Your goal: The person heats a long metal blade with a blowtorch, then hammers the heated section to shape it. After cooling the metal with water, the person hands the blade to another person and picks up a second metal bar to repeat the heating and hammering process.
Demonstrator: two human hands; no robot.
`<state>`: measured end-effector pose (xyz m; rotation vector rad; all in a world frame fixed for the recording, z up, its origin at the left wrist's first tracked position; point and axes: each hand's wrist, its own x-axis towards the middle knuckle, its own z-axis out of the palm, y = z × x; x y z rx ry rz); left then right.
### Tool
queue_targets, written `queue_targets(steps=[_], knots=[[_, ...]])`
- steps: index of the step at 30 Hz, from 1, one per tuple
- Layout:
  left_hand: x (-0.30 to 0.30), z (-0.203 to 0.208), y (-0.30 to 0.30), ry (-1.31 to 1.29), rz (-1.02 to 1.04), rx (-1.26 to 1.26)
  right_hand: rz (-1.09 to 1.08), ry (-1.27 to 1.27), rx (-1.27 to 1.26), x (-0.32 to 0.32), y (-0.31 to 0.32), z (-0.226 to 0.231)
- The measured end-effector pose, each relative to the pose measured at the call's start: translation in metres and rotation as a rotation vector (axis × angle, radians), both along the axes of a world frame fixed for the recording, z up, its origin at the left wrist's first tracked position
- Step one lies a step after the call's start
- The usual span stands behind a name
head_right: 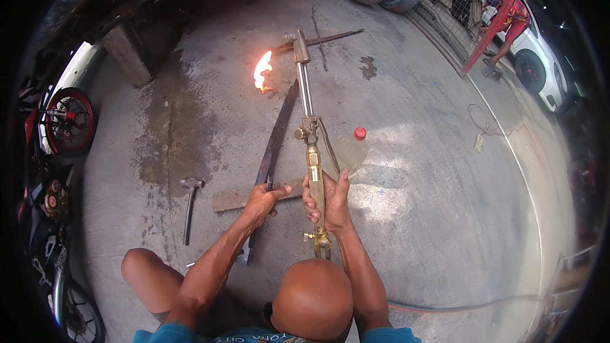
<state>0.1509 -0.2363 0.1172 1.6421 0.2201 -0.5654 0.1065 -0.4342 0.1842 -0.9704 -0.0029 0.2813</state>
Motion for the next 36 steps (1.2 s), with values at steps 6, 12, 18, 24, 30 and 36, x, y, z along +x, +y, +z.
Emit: queue_targets(steps=[6,12,18,24,30,36], knots=[[-0.077,0.001,-0.03,-0.697,-0.071,0.19,-0.081,0.052,-0.145,0.035,-0.008,0.001],[-0.1,0.053,-0.069,-1.364,-0.493,0.756,-0.09,0.074,-0.142,0.05,-0.015,0.0],[-0.087,0.058,-0.07,-1.368,-0.59,0.877,-0.073,0.116,-0.009,0.043,-0.01,-0.003],[-0.09,0.047,-0.069,-1.44,-0.574,0.854,-0.068,0.118,0.03,0.037,-0.005,-0.008],[-0.102,0.037,-0.078,-1.328,-0.513,0.833,-0.074,0.143,0.029,0.033,-0.004,-0.009],[-0.104,0.034,-0.076,-1.281,-0.467,0.813,-0.072,0.155,0.038,0.031,0.001,-0.012]])
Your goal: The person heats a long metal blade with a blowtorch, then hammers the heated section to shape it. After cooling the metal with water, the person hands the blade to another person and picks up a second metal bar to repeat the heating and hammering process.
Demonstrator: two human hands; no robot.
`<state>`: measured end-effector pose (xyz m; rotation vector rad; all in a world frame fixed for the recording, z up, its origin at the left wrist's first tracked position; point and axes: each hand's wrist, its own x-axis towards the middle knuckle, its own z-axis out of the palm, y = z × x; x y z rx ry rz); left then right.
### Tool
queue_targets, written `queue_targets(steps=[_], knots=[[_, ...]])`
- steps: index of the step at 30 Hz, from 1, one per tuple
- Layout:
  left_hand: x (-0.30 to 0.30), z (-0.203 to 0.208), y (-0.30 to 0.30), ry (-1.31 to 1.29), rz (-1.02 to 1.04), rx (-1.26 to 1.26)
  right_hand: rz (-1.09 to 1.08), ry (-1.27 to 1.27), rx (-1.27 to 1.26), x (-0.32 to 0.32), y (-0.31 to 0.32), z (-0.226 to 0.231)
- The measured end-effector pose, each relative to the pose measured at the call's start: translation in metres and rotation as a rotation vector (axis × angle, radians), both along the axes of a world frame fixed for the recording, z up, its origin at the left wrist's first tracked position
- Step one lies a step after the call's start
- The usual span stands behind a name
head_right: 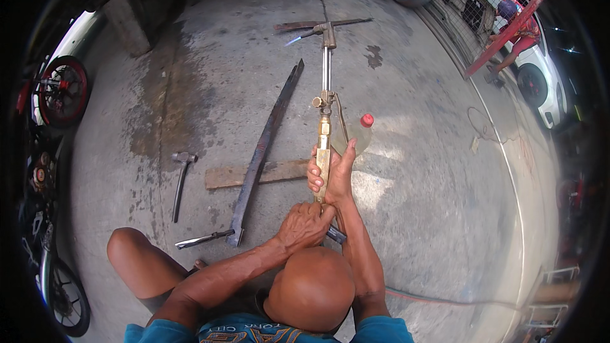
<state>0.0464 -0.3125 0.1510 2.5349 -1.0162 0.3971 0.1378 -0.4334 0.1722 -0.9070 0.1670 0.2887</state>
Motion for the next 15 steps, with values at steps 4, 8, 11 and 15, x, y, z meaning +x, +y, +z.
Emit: queue_targets(steps=[4,8,11,15], knots=[[-0.001,0.001,0.0,0.146,0.034,-0.021,0.015,0.017,-0.028,0.002,-0.005,-0.009],[0.011,0.015,0.018,0.242,0.164,-0.348,0.007,0.052,-0.04,0.004,-0.009,-0.017],[0.019,-0.015,0.027,0.566,0.413,-0.498,0.02,0.08,-0.048,0.01,-0.006,-0.027],[0.022,-0.064,0.032,1.475,0.28,-0.961,0.031,0.137,-0.142,0.018,0.004,-0.042]])
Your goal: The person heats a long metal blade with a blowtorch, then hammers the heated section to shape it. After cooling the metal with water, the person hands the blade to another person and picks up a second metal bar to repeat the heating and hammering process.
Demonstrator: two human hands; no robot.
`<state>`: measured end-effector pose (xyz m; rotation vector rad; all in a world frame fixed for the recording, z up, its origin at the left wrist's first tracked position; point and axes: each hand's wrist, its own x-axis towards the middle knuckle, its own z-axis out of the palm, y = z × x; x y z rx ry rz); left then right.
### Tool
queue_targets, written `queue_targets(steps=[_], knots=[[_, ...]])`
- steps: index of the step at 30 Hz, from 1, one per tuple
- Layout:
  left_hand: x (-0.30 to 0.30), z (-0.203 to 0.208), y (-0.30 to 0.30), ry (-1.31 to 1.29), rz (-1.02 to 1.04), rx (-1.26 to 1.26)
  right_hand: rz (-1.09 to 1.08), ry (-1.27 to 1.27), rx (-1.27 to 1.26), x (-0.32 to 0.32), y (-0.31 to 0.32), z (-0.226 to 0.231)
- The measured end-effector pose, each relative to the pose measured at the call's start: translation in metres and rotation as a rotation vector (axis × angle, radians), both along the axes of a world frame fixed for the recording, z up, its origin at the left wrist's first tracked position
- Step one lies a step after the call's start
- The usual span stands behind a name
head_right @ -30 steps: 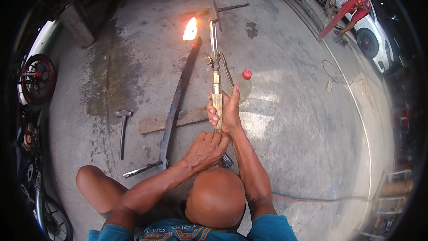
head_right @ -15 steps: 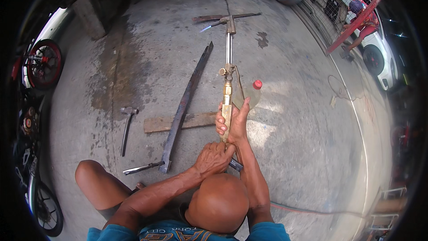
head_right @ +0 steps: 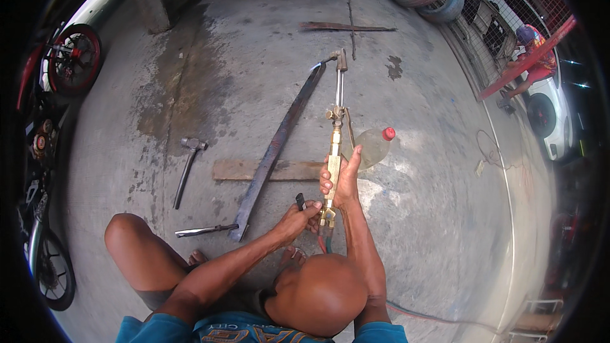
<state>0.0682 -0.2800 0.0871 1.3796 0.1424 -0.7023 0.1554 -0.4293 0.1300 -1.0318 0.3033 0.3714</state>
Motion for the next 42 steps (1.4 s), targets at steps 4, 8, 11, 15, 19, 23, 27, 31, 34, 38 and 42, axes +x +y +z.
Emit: queue_targets(steps=[4,8,11,15,19,23,27,31,34,38,42], knots=[[-0.014,-0.027,-0.004,0.102,0.158,-0.338,0.007,0.112,-0.182,0.005,0.011,-0.004],[-0.025,-0.039,-0.004,0.276,0.233,-0.453,0.07,0.175,-0.291,0.007,0.017,-0.016],[-0.027,-0.044,-0.004,0.298,0.226,-0.507,0.085,0.238,-0.394,0.008,0.024,-0.022],[-0.03,-0.046,-0.004,0.363,0.217,-0.507,0.09,0.281,-0.451,0.006,0.03,-0.024],[-0.03,-0.054,-0.003,0.407,0.201,-0.484,0.095,0.306,-0.485,0.005,0.036,-0.025],[-0.029,-0.061,-0.002,0.424,0.183,-0.463,0.104,0.315,-0.503,0.006,0.039,-0.027],[-0.027,-0.061,-0.001,0.426,0.142,-0.405,0.092,0.303,-0.537,0.004,0.04,-0.027],[-0.025,-0.065,0.0,0.439,0.106,-0.366,0.094,0.307,-0.532,0.005,0.041,-0.03],[-0.024,-0.066,0.0,0.448,0.088,-0.359,0.091,0.306,-0.526,0.005,0.038,-0.035],[-0.022,-0.066,0.002,0.458,0.075,-0.352,0.077,0.316,-0.528,0.004,0.039,-0.035],[-0.021,-0.065,0.002,0.456,0.056,-0.321,0.083,0.324,-0.511,0.005,0.037,-0.036]])
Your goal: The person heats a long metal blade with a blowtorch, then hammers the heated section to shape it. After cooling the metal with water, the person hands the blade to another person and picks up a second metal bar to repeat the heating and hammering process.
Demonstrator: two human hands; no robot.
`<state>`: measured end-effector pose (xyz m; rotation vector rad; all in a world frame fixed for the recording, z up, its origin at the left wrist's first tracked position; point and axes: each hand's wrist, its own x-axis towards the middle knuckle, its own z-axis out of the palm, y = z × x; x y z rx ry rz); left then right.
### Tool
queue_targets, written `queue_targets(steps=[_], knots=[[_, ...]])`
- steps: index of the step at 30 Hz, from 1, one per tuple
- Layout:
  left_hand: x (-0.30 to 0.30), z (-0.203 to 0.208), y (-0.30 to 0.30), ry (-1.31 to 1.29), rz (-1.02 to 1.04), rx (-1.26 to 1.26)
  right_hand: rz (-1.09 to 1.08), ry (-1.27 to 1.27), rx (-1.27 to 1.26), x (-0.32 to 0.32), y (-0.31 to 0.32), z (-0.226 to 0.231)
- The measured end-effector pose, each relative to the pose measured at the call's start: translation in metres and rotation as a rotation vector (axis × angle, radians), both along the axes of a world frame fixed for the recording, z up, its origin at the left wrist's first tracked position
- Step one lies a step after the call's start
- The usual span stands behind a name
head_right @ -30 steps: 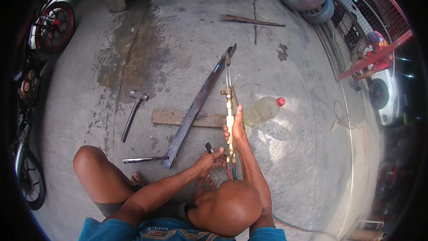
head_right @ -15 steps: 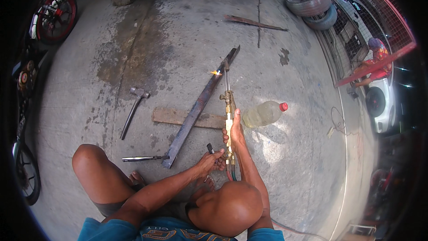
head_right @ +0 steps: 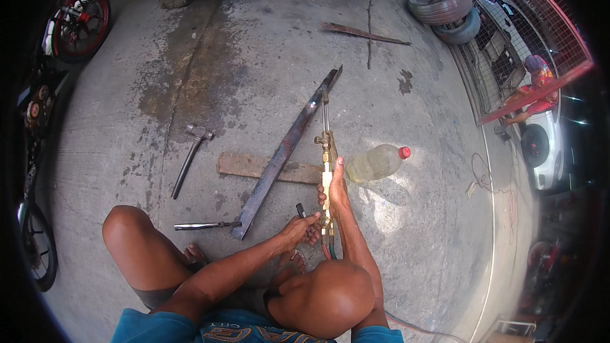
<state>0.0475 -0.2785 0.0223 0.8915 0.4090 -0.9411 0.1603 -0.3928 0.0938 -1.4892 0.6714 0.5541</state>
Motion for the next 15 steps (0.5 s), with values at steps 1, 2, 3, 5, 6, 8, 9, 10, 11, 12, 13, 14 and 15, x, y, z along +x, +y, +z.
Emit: queue_targets(steps=[1,2,3,5,6,8,9,10,11,12,13,14,15], knots=[[0.0,0.0001,0.0005,-0.005,-0.004,0.006,0.0,-0.002,0.003,-0.0003,-0.0002,-0.0002],[-0.0001,0.0002,0.001,-0.011,-0.008,0.012,0.0,-0.005,0.006,-0.0004,-0.0004,-0.0005],[0.0001,0.0002,0.0015,-0.011,-0.007,0.013,0.008,-0.016,0.006,-0.0005,-0.0006,-0.0007],[0.0003,0.0007,0.0018,-0.013,-0.007,0.015,0.024,-0.037,0.004,-0.0014,-0.0018,-0.0013],[0.0002,0.001,0.0015,-0.013,-0.007,0.013,0.022,-0.034,0.005,-0.0016,-0.0023,-0.0016],[0.0002,0.0001,0.0006,-0.015,-0.006,0.01,0.018,-0.03,0.008,-0.0012,-0.0036,-0.0027],[0.0001,-0.0003,0.0001,-0.021,-0.011,0.021,0.017,-0.032,0.011,-0.0013,-0.0046,-0.0031],[-0.0003,-0.0004,0.0005,-0.027,-0.017,0.032,0.014,-0.033,0.016,-0.0021,-0.0046,-0.0029],[-0.0007,-0.0004,0.0006,-0.032,-0.023,0.043,0.011,-0.034,0.02,-0.0029,-0.0047,-0.0027],[-0.0013,-0.0002,0.0002,-0.092,0.003,0.103,-0.001,-0.042,0.045,-0.0037,-0.0048,-0.0025],[-0.0022,0.0007,0.0015,-0.15,0.031,0.169,-0.011,-0.047,0.074,-0.0043,-0.0032,-0.0037],[-0.0024,0.0015,0.0032,-0.208,0.059,0.235,-0.02,-0.052,0.104,-0.005,-0.0014,-0.0049],[-0.0015,0.0019,0.0057,-0.24,0.056,0.303,-0.023,-0.063,0.132,-0.0059,-0.0002,-0.0059]])
